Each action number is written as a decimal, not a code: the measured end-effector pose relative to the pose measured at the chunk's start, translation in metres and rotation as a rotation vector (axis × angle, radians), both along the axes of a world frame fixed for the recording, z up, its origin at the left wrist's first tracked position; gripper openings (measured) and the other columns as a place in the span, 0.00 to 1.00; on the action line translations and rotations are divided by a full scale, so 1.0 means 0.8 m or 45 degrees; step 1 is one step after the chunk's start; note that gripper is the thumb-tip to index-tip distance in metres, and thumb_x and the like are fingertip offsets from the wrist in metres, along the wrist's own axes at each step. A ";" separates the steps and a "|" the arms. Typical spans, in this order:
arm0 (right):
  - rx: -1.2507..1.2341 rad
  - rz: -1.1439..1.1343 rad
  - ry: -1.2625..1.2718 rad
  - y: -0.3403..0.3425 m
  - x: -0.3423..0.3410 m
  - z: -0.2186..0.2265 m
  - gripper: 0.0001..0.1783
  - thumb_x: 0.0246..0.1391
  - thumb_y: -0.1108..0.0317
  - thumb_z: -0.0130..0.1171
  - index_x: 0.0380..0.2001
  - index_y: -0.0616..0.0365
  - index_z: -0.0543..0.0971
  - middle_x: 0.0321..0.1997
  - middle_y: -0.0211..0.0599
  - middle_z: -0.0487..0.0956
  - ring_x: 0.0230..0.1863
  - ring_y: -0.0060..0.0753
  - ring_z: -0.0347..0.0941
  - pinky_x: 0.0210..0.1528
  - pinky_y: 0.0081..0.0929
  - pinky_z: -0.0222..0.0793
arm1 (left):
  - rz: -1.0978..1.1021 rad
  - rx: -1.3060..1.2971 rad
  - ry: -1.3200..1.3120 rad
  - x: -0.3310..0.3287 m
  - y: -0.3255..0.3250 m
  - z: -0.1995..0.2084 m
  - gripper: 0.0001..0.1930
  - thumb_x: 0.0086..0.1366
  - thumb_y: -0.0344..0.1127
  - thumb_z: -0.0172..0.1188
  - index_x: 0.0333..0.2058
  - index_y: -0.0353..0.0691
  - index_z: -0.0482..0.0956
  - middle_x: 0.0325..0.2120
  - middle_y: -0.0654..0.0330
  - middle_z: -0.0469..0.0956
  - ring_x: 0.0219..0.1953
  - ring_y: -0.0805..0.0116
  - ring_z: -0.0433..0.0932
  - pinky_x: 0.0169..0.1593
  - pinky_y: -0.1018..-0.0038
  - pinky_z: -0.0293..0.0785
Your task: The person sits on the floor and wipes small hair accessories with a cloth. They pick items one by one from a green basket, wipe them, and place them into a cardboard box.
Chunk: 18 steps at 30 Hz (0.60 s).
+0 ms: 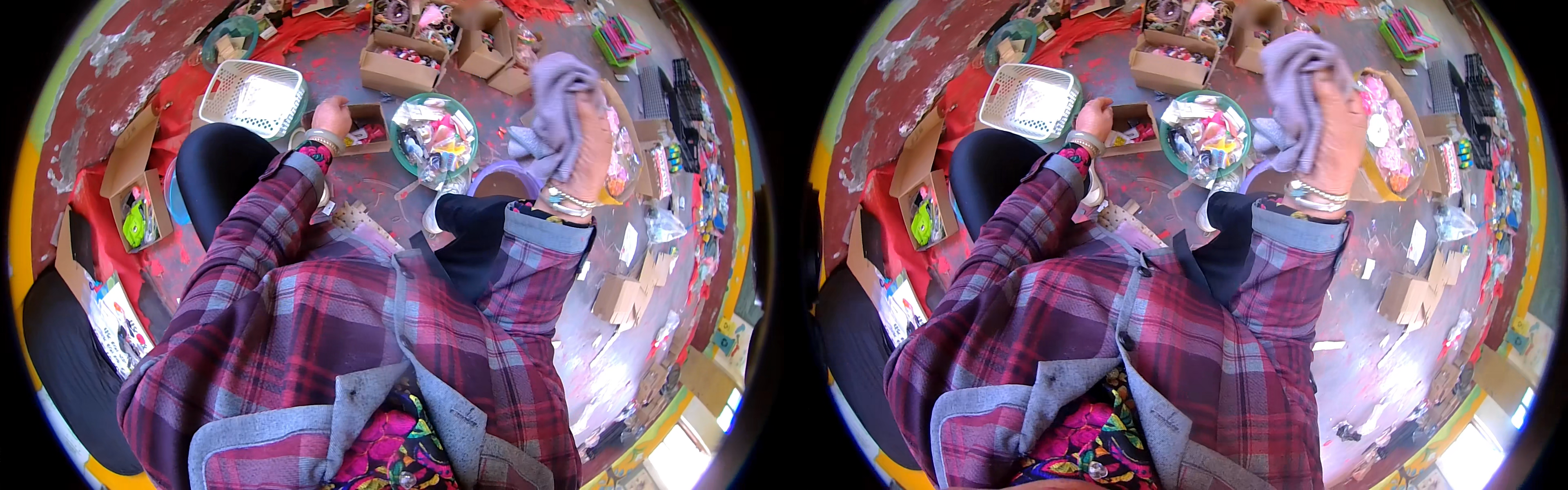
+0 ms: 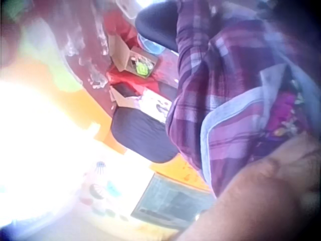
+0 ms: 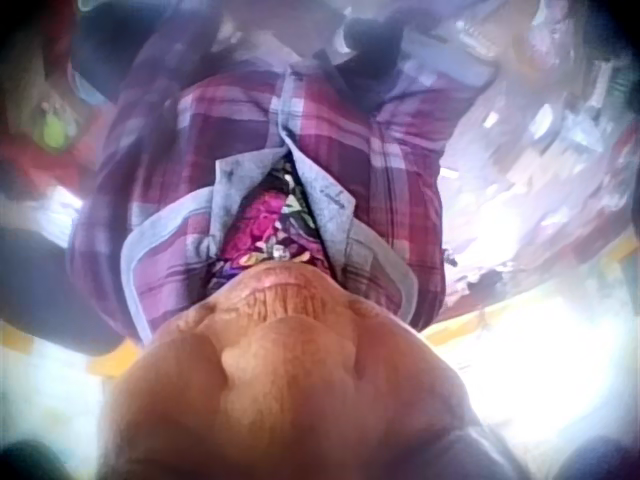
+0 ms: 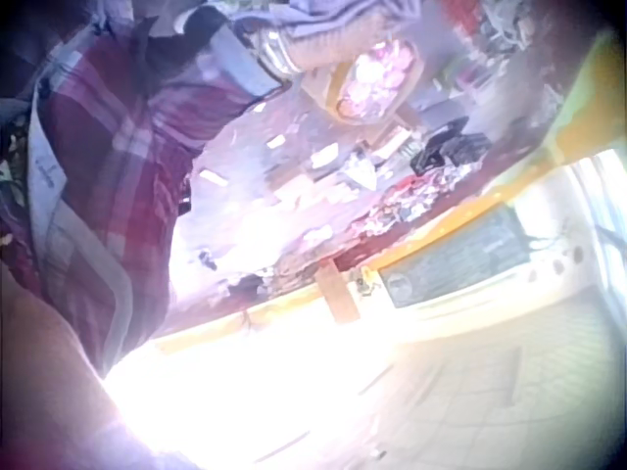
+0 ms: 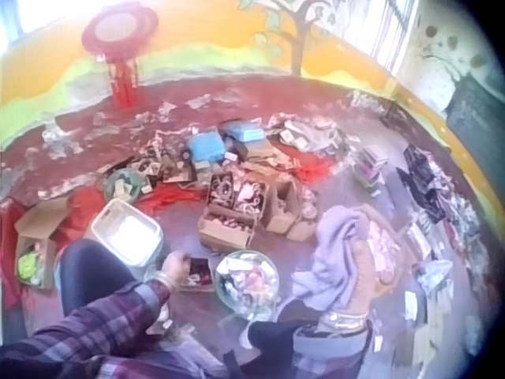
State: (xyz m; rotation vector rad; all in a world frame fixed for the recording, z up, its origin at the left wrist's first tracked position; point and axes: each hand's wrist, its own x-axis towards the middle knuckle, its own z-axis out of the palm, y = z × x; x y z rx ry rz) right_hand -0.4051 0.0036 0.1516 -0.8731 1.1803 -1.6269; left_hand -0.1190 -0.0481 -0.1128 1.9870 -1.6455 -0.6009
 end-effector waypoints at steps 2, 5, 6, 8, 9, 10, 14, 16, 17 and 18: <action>-0.172 0.042 -0.396 0.004 -0.027 0.000 0.14 0.49 0.60 0.53 0.37 0.57 0.72 0.30 0.33 0.75 0.26 0.29 0.70 0.25 0.23 0.66 | -0.285 -0.186 0.021 -0.028 0.004 0.004 0.11 0.53 0.34 0.52 0.34 0.36 0.76 0.30 0.50 0.76 0.37 0.53 0.73 0.43 0.66 0.68; -0.179 -0.031 -0.678 0.004 -0.052 0.003 0.14 0.51 0.59 0.49 0.36 0.57 0.72 0.29 0.32 0.74 0.24 0.29 0.68 0.23 0.25 0.64 | -0.650 -0.116 0.108 -0.091 0.011 0.012 0.10 0.52 0.35 0.53 0.31 0.36 0.76 0.29 0.49 0.75 0.36 0.52 0.73 0.41 0.65 0.68; -0.177 -0.069 -0.764 0.001 -0.055 -0.004 0.14 0.51 0.59 0.49 0.35 0.56 0.72 0.28 0.32 0.74 0.24 0.29 0.68 0.23 0.25 0.64 | -0.683 0.058 0.103 -0.104 0.020 0.014 0.10 0.52 0.35 0.53 0.30 0.35 0.76 0.28 0.48 0.75 0.36 0.52 0.73 0.41 0.64 0.67; -0.228 0.172 -0.887 -0.003 -0.068 -0.022 0.13 0.51 0.59 0.50 0.34 0.56 0.73 0.30 0.33 0.75 0.26 0.31 0.70 0.26 0.27 0.66 | -0.845 0.033 0.077 -0.127 0.037 -0.011 0.11 0.51 0.36 0.55 0.31 0.37 0.76 0.30 0.49 0.74 0.37 0.52 0.72 0.41 0.65 0.67; -0.180 0.035 -0.848 -0.002 -0.061 -0.016 0.13 0.51 0.59 0.50 0.34 0.56 0.73 0.31 0.33 0.76 0.27 0.32 0.71 0.27 0.28 0.67 | -0.905 0.121 0.059 -0.144 0.045 -0.009 0.11 0.50 0.36 0.56 0.32 0.38 0.76 0.32 0.49 0.74 0.38 0.52 0.72 0.42 0.65 0.67; -0.131 -0.100 -0.809 -0.001 -0.060 -0.014 0.13 0.51 0.59 0.50 0.34 0.56 0.73 0.31 0.33 0.76 0.28 0.32 0.71 0.28 0.29 0.68 | -0.964 0.209 0.039 -0.157 0.049 -0.007 0.12 0.50 0.36 0.56 0.33 0.38 0.76 0.33 0.49 0.73 0.39 0.52 0.71 0.43 0.65 0.67; -0.110 -0.044 -0.884 -0.002 -0.068 -0.018 0.15 0.49 0.58 0.51 0.38 0.55 0.73 0.33 0.34 0.76 0.31 0.33 0.72 0.31 0.30 0.69 | -1.037 0.345 -0.072 -0.191 0.055 -0.038 0.17 0.50 0.34 0.56 0.40 0.37 0.72 0.35 0.46 0.72 0.40 0.50 0.70 0.45 0.64 0.66; -0.100 -0.074 -0.858 -0.006 -0.069 -0.017 0.16 0.49 0.58 0.52 0.39 0.56 0.72 0.34 0.35 0.76 0.32 0.33 0.72 0.31 0.30 0.69 | -1.008 0.399 -0.146 -0.206 0.051 -0.043 0.22 0.49 0.33 0.56 0.44 0.37 0.67 0.38 0.47 0.71 0.43 0.50 0.69 0.46 0.63 0.65; -0.084 -0.093 -0.857 -0.007 -0.069 -0.016 0.16 0.49 0.58 0.52 0.39 0.56 0.72 0.34 0.35 0.76 0.32 0.34 0.72 0.31 0.30 0.69 | -1.024 0.349 -0.201 -0.210 0.049 -0.049 0.22 0.48 0.33 0.56 0.45 0.37 0.66 0.38 0.48 0.71 0.44 0.51 0.68 0.46 0.63 0.65; -0.066 -0.111 -0.857 -0.008 -0.068 -0.018 0.16 0.49 0.59 0.52 0.39 0.56 0.72 0.34 0.35 0.76 0.32 0.34 0.72 0.30 0.30 0.69 | -1.039 0.300 -0.255 -0.213 0.047 -0.055 0.23 0.48 0.33 0.56 0.46 0.38 0.65 0.39 0.49 0.71 0.44 0.52 0.67 0.47 0.63 0.64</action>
